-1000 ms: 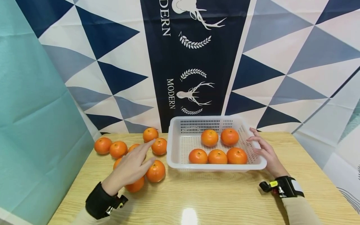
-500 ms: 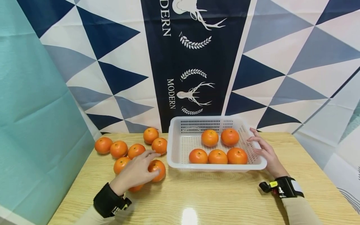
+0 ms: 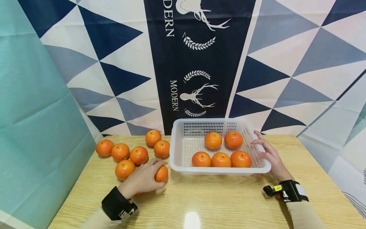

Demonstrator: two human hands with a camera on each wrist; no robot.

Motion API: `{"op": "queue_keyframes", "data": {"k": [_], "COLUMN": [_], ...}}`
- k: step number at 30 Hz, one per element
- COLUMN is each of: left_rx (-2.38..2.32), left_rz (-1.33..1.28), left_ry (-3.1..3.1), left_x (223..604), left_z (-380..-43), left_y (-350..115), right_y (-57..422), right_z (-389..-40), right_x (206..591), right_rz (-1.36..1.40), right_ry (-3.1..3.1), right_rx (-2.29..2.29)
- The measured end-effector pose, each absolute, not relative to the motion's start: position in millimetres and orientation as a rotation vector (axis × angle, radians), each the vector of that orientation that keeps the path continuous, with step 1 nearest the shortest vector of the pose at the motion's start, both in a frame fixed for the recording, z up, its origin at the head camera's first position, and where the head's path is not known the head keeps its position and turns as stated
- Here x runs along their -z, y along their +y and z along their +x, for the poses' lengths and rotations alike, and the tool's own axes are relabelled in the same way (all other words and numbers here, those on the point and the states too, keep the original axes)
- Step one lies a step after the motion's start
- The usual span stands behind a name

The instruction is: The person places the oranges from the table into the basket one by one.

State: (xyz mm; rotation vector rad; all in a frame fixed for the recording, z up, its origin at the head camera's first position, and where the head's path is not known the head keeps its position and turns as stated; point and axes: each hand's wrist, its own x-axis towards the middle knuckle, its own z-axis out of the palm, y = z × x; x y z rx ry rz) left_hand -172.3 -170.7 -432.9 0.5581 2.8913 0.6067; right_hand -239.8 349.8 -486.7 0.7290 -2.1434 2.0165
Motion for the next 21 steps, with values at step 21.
{"op": "queue_keyframes", "data": {"k": [21], "left_rx": [-0.648], "left_rz": [0.609], "left_ry": [2.929], "left_x": [428.7], "left_z": [-175.0], "left_y": [-172.1], "right_y": [349.7], "right_z": [-240.0], "right_x": [490.1], "right_rz": [0.738], "right_ry": [-2.133], "right_rx": [-2.003]}}
